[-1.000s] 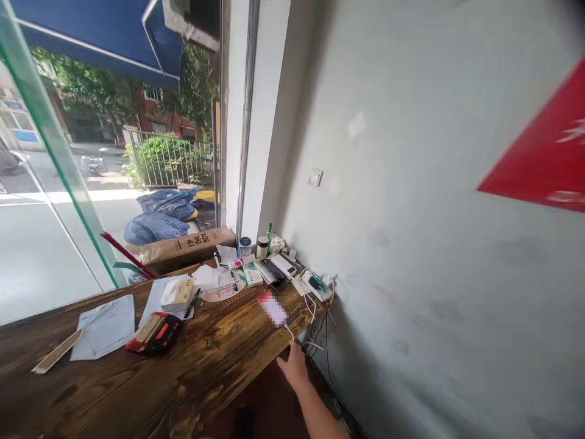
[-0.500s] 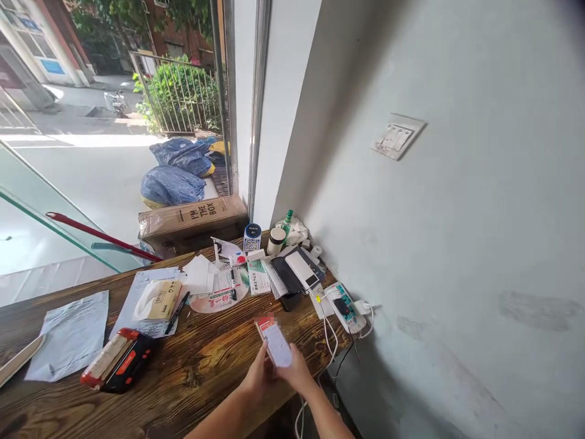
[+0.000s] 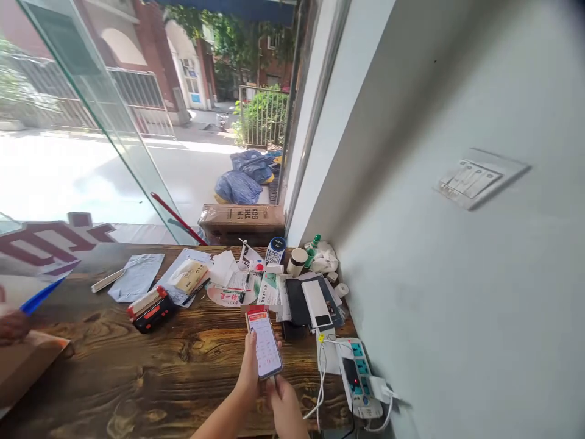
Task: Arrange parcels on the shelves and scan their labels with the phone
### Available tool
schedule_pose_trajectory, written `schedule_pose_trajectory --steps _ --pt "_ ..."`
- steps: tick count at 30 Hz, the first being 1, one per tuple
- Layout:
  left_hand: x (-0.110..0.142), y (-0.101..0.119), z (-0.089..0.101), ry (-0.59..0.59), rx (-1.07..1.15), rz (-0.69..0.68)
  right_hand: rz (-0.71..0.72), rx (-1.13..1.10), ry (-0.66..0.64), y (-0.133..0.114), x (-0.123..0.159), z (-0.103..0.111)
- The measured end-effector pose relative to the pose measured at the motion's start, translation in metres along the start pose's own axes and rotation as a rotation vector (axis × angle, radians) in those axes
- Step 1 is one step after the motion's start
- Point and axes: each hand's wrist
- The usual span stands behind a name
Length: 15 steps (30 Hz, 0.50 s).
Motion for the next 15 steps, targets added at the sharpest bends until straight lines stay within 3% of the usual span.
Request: schedule_pose_trajectory --steps 2,7,11,15 --pt "0.004 0.006 -0.015 0.053 0.033 -0.105 0.098 0.136 0.032 -0.024 0.006 0.002" --pt "0.021 0.031 -0.035 0.141 0.125 -0.305 0.344 0.426 -0.064 -0.057 0.014 0.001" --pt "0.035 0.043 -0.028 0.223 0.193 -0.416 0.419 0.472 -0.18 -0.061 0.018 -0.015" --pt "0.054 0.058 -0.006 0.302 0.342 -0.558 0.426 0.558 -0.259 -0.063 0.032 -0.032"
Point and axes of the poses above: each hand's wrist, its own x-axis away from the middle knuckle, its own z-axis out of the back of the hand, y = z × x, and after that the axes turned 14 degrees about -z, right-handed
